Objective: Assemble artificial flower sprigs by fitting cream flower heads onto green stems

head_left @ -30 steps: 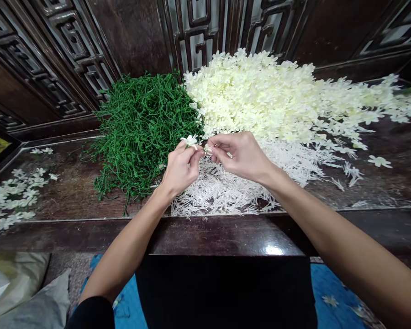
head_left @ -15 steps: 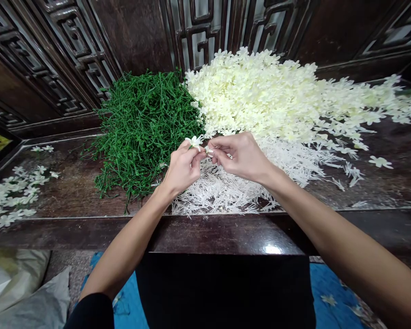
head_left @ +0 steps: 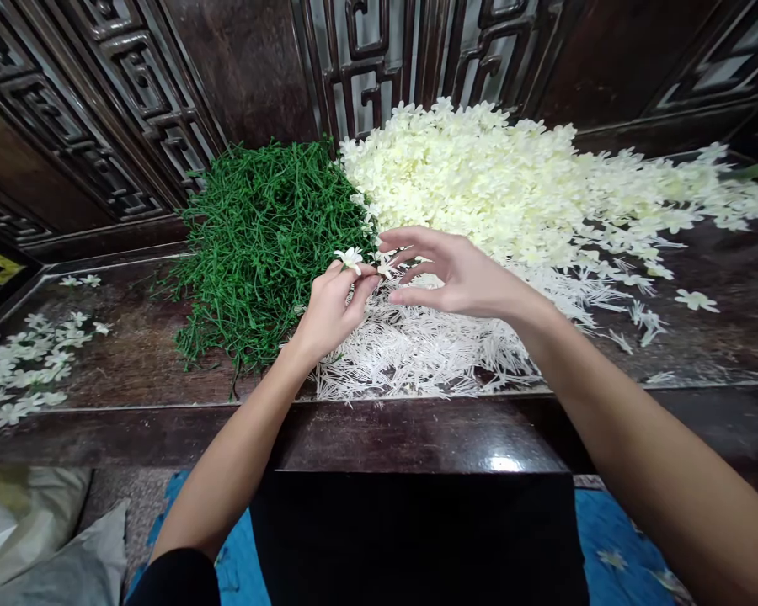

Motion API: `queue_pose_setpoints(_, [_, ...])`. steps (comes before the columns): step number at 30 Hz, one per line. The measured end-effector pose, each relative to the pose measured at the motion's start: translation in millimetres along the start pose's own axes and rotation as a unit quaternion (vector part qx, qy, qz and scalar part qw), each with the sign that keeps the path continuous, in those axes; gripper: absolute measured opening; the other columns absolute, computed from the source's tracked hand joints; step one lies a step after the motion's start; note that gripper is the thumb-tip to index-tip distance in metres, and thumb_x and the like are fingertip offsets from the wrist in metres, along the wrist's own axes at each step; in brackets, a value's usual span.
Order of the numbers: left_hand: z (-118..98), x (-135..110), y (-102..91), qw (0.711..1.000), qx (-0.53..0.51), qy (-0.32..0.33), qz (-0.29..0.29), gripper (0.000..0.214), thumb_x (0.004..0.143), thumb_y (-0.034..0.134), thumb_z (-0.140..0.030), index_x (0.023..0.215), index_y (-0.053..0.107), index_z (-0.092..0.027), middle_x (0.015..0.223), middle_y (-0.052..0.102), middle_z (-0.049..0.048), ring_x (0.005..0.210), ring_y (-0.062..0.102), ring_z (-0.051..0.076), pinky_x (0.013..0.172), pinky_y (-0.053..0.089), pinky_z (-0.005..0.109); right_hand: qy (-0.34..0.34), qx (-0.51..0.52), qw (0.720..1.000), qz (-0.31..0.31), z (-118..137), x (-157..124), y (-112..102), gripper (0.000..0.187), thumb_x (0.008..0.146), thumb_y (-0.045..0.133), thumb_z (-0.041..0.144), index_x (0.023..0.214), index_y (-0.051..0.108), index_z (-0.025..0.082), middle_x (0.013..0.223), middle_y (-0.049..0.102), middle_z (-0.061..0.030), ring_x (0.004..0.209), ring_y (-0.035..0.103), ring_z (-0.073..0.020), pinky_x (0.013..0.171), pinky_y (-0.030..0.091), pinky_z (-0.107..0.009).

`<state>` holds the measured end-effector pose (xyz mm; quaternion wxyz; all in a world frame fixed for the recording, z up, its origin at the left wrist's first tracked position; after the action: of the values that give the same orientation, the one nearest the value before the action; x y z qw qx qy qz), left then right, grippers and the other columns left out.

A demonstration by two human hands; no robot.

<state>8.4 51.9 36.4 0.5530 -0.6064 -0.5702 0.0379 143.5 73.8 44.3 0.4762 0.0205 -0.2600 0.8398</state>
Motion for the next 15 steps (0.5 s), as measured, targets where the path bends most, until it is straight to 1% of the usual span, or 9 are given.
queue_pose_setpoints(1, [-0.2, -0.3, 0.4, 1.0, 0.0, 0.004, 0.001, 0.011, 0.094, 0.056, -0.019, 0.094, 0.067, -0.017, 0.084, 0.073, 0.0046, 0.075, 0.06, 0.016, 0.074, 0.047, 0.032, -0.003, -0.01, 1.0, 0.01, -0.6, 0.2, 3.5, 0.073, 0.072, 0.081, 0.034, 0.139, 0.056, 0.022, 0.142, 0.056, -0.0118, 0.12, 0.059, -0.0322, 0.101, 0.051, -0.057])
queue_pose_setpoints(2, [-0.7, -0.5, 0.6, 1.0, 0.0, 0.01, 0.001, 0.011, 0.094, 0.056, -0.019, 0.094, 0.067, -0.017, 0.086, 0.073, 0.0049, 0.077, 0.061, 0.016, 0.074, 0.048, 0.032, -0.007, -0.019, 1.0, 0.012, -0.8, 0.5, 6.1, 0.073, 0.073, 0.08, 0.033, 0.14, 0.056, 0.022, 0.142, 0.056, -0.0113, 0.121, 0.058, -0.0322, 0.101, 0.05, -0.057])
queue_pose_setpoints(3, [-1.8, -0.6, 0.5, 1.0, -0.002, 0.018, 0.001, 0.011, 0.094, 0.056, -0.019, 0.094, 0.067, -0.017, 0.087, 0.073, 0.0053, 0.079, 0.061, 0.017, 0.075, 0.048, 0.032, -0.011, -0.026, 1.0, 0.006, -0.5, 0.7, 7.5, 0.067, 0.074, 0.079, 0.033, 0.138, 0.059, 0.022, 0.139, 0.06, -0.011, 0.119, 0.059, -0.0315, 0.101, 0.051, -0.056])
queue_pose_setpoints(4, [-3.1, -0.7, 0.1, 1.0, -0.004, 0.027, 0.0, 0.012, 0.094, 0.056, -0.019, 0.095, 0.068, -0.017, 0.089, 0.074, 0.0058, 0.08, 0.062, 0.017, 0.076, 0.048, 0.033, -0.017, -0.031, 0.999, -0.003, 0.4, 0.9, 8.1, 0.057, 0.077, 0.076, 0.033, 0.132, 0.064, 0.022, 0.132, 0.064, -0.0108, 0.115, 0.062, -0.0302, 0.099, 0.052, -0.055])
queue_pose_setpoints(6, [-5.1, -0.4, -0.6, 0.999, -0.009, 0.04, -0.003, 0.013, 0.094, 0.054, -0.018, 0.094, 0.068, -0.017, 0.089, 0.074, 0.0064, 0.081, 0.061, 0.017, 0.076, 0.048, 0.033, -0.024, -0.04, 0.999, -0.027, 3.1, 0.7, 6.6, 0.035, 0.082, 0.072, 0.034, 0.113, 0.074, 0.019, 0.114, 0.073, -0.0101, 0.103, 0.067, -0.0268, 0.093, 0.055, -0.052])
queue_pose_setpoints(8, [-5.6, 0.1, -0.1, 0.999, -0.009, 0.042, 0.001, 0.014, 0.095, 0.054, -0.018, 0.094, 0.068, -0.016, 0.086, 0.073, 0.0064, 0.079, 0.061, 0.017, 0.074, 0.048, 0.033, -0.027, -0.05, 0.997, -0.046, 5.9, 0.1, 3.6, 0.024, 0.084, 0.07, 0.035, 0.099, 0.077, 0.018, 0.1, 0.076, -0.009, 0.093, 0.069, -0.024, 0.088, 0.056, -0.049])
queue_pose_setpoints(11, [-4.9, 0.6, -0.5, 1.0, -0.001, 0.03, -0.001, 0.013, 0.094, 0.055, -0.02, 0.094, 0.068, -0.017, 0.082, 0.073, 0.0049, 0.075, 0.06, 0.016, 0.074, 0.048, 0.032, -0.027, -0.06, 0.996, -0.06, 8.0, -0.7, -0.6, 0.019, 0.084, 0.07, 0.033, 0.09, 0.077, 0.017, 0.091, 0.076, -0.0074, 0.083, 0.069, -0.0211, 0.084, 0.057, -0.045])
queue_pose_setpoints(15, [-8.4, 0.3, -4.4, 0.999, -0.009, 0.03, -0.023, 0.012, 0.094, 0.056, -0.021, 0.091, 0.068, -0.016, 0.08, 0.072, 0.0034, 0.072, 0.06, 0.015, 0.075, 0.048, 0.032, -0.009, -0.057, 0.997, -0.05, 3.0, -0.6, -2.2, 0.015, 0.083, 0.069, 0.028, 0.088, 0.075, 0.015, 0.085, 0.074, -0.0066, 0.079, 0.07, -0.0201, 0.082, 0.058, -0.043])
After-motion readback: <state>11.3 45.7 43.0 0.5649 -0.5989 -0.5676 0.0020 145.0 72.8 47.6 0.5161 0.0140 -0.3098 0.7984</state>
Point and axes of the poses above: each hand's wrist, its own x-axis towards the middle knuckle, its own y-axis out of the palm, z = x × y, the point moved 8 cm from there along x, towards the middle knuckle
